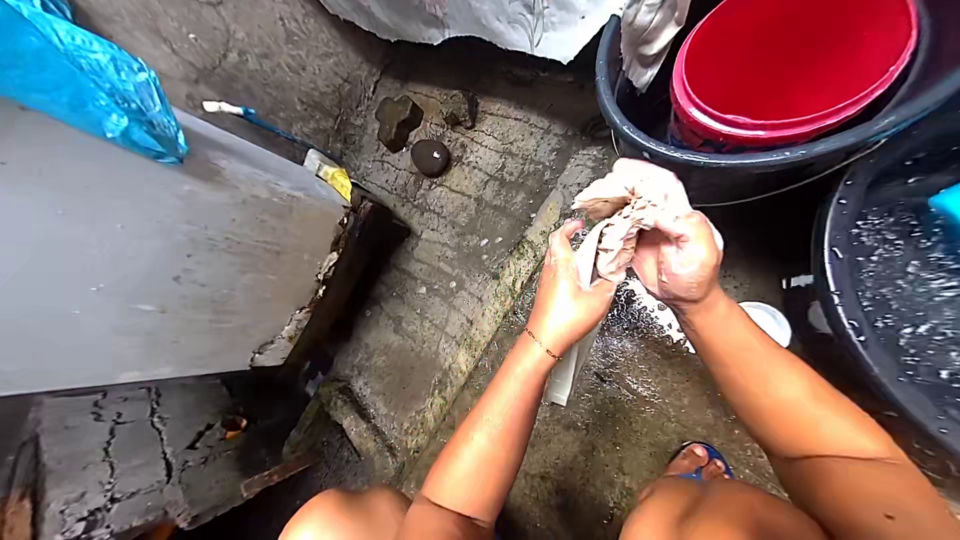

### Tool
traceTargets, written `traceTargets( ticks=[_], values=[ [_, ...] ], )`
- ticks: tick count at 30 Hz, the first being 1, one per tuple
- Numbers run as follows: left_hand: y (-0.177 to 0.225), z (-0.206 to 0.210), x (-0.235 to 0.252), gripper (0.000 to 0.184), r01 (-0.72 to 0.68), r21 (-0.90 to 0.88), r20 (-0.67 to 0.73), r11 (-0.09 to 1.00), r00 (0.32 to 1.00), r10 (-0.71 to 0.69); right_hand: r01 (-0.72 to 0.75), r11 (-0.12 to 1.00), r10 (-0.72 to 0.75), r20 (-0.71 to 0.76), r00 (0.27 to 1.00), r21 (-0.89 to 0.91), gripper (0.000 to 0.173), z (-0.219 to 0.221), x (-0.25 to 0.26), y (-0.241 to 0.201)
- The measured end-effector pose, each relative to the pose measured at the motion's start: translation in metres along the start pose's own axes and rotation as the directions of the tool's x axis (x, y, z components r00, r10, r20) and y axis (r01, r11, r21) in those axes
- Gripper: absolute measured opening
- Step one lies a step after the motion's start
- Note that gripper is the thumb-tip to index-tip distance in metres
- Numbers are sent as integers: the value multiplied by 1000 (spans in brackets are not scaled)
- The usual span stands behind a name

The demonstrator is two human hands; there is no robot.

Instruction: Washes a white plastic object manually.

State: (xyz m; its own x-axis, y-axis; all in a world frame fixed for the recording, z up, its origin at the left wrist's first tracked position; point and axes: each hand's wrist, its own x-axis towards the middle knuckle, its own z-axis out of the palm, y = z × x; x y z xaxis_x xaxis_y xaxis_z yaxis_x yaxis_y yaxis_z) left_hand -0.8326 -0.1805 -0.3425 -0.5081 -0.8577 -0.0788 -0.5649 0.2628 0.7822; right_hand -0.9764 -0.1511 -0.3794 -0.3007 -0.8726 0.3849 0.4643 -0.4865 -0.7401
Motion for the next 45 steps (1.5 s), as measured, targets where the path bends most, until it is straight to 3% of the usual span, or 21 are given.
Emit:
traceTargets(
  ticks=[2,6,8,11,15,17,19,20,23,26,28,31,33,36,39,41,45],
  values=[
    [4,6,1,90,16,-70,33,997,999,-14,-55,998,55,-18,998,33,56,0,-3,-12],
    [3,11,4,118,26,-288,234,957,971,44,-103,991,117,-169,979,89,64,-6,-2,-31],
    [3,14,7,119,4,-272,287,962,955,77,-104,992,118,-248,962,69,62,-9,-5,-31],
    [-1,24,13,107,-99,-236,193,967,970,146,-106,982,151,-314,937,155,39,-17,-14,-26],
    [-1,28,23,112,-142,-193,86,971,983,161,-209,972,232,-304,924,104,43,-31,-25,-34],
    [0,28,27,125,-129,-152,95,980,985,144,-287,957,274,-201,941,-40,52,-29,-32,-41],
    [3,26,28,131,-157,-109,117,982,979,169,-285,906,281,-60,958,-313,80,-26,-36,-47],
    [4,25,27,130,-179,-68,126,981,974,187,-261,853,276,-34,961,-451,79,-22,-36,-50],
    [6,27,25,123,-215,4,107,977,971,213,-256,657,226,-138,964,-710,44,-14,-33,-51],
    [8,30,22,127,-227,23,82,974,971,224,-206,614,128,-161,979,-762,23,-13,-24,-45],
    [10,32,20,129,-226,34,69,973,972,224,-198,607,83,-186,979,-770,20,-11,-19,-41],
    [8,33,20,129,-222,32,57,974,974,220,-156,682,41,-175,984,-714,19,-13,-19,-34],
    [5,30,22,128,-228,54,55,972,973,225,-182,755,110,-152,982,-630,25,-13,-25,-36],
    [4,29,22,126,-231,96,38,968,973,228,-368,804,298,-219,929,-466,41,-10,-32,-42],
    [7,36,18,128,-194,133,30,972,981,192,-435,838,353,-280,893,-330,29,-9,-32,-42],
    [12,40,15,128,-181,143,26,973,984,179,-417,835,325,-289,901,-360,12,-9,-28,-43],
    [13,45,10,126,-203,158,14,966,979,204,-396,827,304,-275,912,-398,13,-7,-21,-49]
  ],
)
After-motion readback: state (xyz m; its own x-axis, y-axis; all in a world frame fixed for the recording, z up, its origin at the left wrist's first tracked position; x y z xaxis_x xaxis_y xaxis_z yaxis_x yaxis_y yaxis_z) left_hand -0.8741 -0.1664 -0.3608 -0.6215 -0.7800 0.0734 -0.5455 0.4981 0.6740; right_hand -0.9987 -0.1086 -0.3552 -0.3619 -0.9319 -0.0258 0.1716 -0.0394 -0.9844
